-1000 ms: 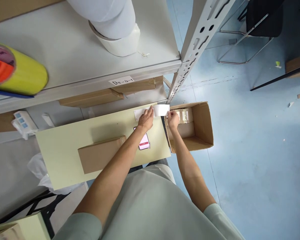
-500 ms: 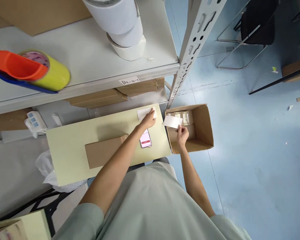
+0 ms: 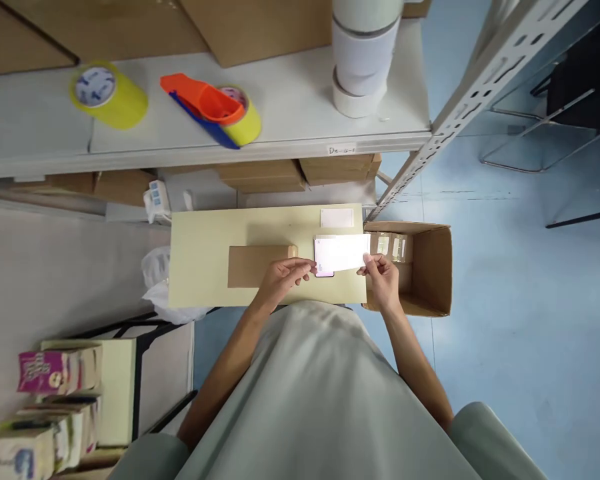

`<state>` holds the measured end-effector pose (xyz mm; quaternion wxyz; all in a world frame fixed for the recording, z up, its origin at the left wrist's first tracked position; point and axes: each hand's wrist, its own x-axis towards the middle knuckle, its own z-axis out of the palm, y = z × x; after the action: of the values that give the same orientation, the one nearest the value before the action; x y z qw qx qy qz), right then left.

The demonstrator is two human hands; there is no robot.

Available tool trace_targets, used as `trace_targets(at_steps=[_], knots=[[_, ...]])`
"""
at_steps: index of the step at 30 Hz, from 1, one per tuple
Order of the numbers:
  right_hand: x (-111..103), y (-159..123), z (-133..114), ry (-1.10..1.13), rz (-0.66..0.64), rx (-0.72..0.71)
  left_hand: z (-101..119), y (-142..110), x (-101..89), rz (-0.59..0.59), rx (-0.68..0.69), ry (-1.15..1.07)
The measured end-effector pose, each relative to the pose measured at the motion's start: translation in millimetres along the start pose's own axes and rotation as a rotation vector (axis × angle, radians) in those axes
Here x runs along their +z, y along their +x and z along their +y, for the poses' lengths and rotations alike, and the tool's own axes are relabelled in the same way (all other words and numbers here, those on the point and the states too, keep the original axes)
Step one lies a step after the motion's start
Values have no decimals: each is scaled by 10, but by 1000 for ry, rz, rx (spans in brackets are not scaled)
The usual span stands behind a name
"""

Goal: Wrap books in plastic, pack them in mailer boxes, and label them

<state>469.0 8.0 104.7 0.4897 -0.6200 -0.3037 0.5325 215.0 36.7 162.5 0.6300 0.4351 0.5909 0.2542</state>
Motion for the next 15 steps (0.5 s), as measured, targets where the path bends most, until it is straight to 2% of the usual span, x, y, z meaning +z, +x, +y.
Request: trace_targets(at_steps=[7, 15], knots=[[233, -41, -243, -29, -142, -49, 118, -439, -158, 90, 61, 55], [323, -53, -293, -65, -215, -46, 53, -562, -186, 115, 89, 20]])
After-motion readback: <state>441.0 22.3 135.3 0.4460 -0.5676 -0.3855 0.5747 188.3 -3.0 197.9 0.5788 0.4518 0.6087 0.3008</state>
